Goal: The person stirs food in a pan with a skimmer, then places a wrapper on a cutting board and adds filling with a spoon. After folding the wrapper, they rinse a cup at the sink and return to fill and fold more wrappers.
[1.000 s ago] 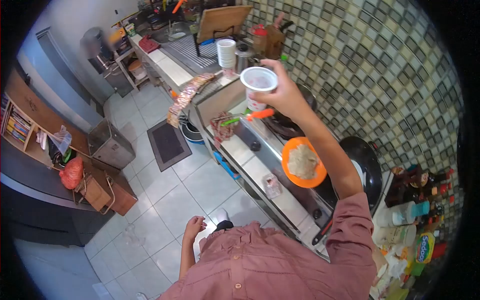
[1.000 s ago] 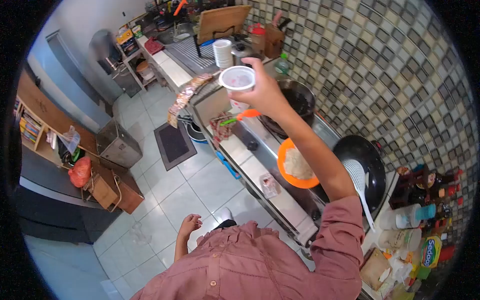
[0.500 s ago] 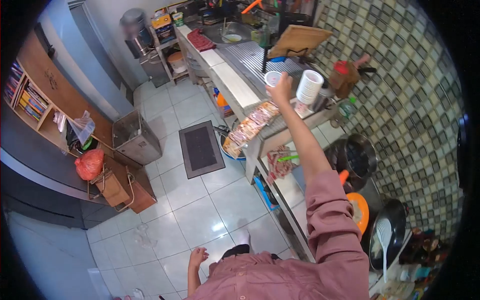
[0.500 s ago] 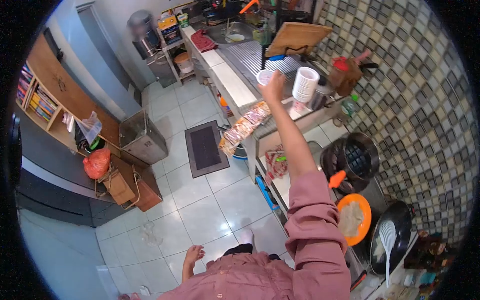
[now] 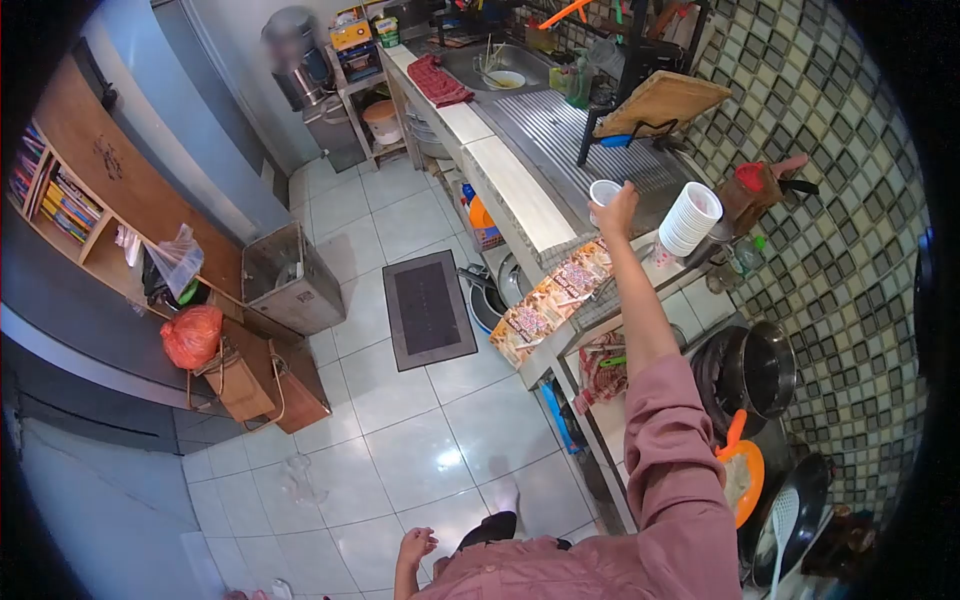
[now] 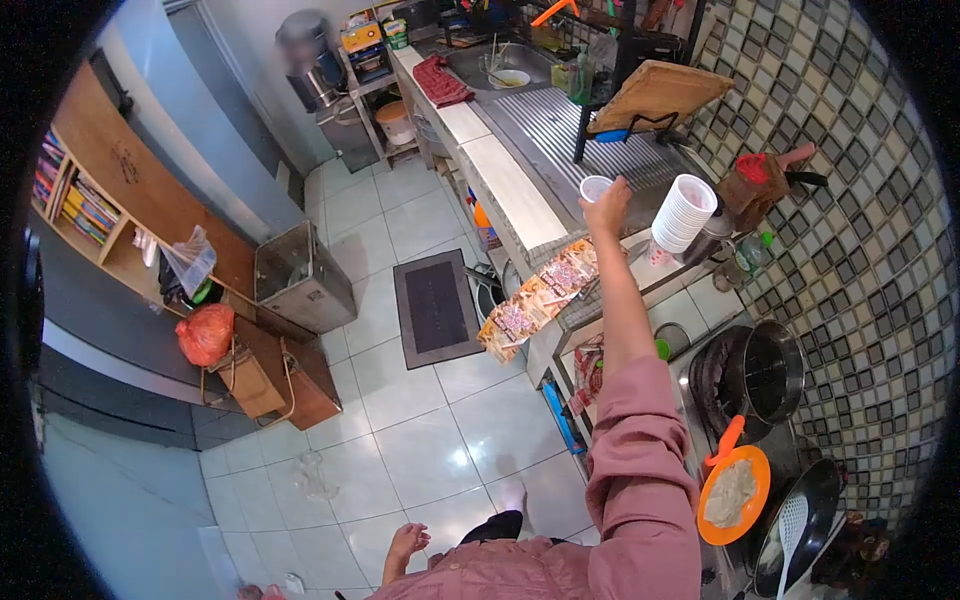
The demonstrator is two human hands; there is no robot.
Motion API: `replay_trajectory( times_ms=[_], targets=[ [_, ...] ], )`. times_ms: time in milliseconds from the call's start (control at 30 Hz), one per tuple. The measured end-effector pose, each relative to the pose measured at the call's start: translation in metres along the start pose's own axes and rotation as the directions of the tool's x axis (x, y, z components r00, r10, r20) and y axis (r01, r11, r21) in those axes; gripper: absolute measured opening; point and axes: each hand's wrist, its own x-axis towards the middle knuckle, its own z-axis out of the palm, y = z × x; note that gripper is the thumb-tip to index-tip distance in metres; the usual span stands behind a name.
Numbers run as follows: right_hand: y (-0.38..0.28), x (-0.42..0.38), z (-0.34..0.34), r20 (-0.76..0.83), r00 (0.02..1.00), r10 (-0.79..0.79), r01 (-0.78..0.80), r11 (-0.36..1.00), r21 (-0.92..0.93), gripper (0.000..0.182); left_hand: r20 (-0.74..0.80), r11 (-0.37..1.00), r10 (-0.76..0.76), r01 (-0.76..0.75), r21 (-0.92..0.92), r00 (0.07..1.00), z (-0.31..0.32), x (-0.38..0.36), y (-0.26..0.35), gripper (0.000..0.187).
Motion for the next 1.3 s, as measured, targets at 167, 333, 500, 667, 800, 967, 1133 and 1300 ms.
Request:
replay_trajectory(
  times_ms=[167,333,500,667,800,967,1133,1300],
  targets=[
    [-0.003,-0.014,-0.002,-0.02,0.999,-0.028,0.027,0.998,-0.055,0.097,0.008,0.999,0.044,-0.044,-0.007,0.999,0.008,0.002,0.017,0.025],
    [-0.035,-0.042,-0.034,-0.25,0.965,-0.082,0.068,0.996,-0.066,0.083,0.068,0.981,0.184,-0.188,0.057,0.981,0.016,0.012,0.031,0.021],
    [-0.081,-0.141,-0.122,-0.2,0.958,-0.207,0.275,0.858,0.433,0.04,0.116,0.954,0.246,-0.262,0.149,0.962,0.032,0.03,0.049,0.02],
    [-0.068,-0.286,-0.208,0.269,0.939,-0.215,-0.057,0.672,0.738,0.009,0.185,0.875,0.32,-0.365,0.318,0.929,0.059,0.032,0.071,0.024],
    [-0.005,-0.4,-0.248,0.594,0.794,-0.129,-0.25,0.821,0.513,0.011,0.281,0.763,0.35,-0.446,0.467,0.893,0.077,0.051,0.074,0.031],
    [0.048,-0.477,-0.307,0.755,0.592,0.281,-0.699,0.646,0.308,0.016,0.22,0.535,0.419,-0.435,0.724,0.881,0.106,0.033,0.08,0.039],
    [0.099,-0.487,-0.339,0.601,0.65,0.465,-0.732,0.594,0.333,0.016,0.331,0.617,0.459,-0.564,0.549,0.824,0.124,0.014,0.06,0.03],
    [0.127,-0.471,-0.337,0.36,0.794,0.49,-0.588,0.77,0.249,0.022,0.363,0.528,0.547,-0.648,0.549,0.754,0.12,-0.012,0.06,0.021]
  ],
)
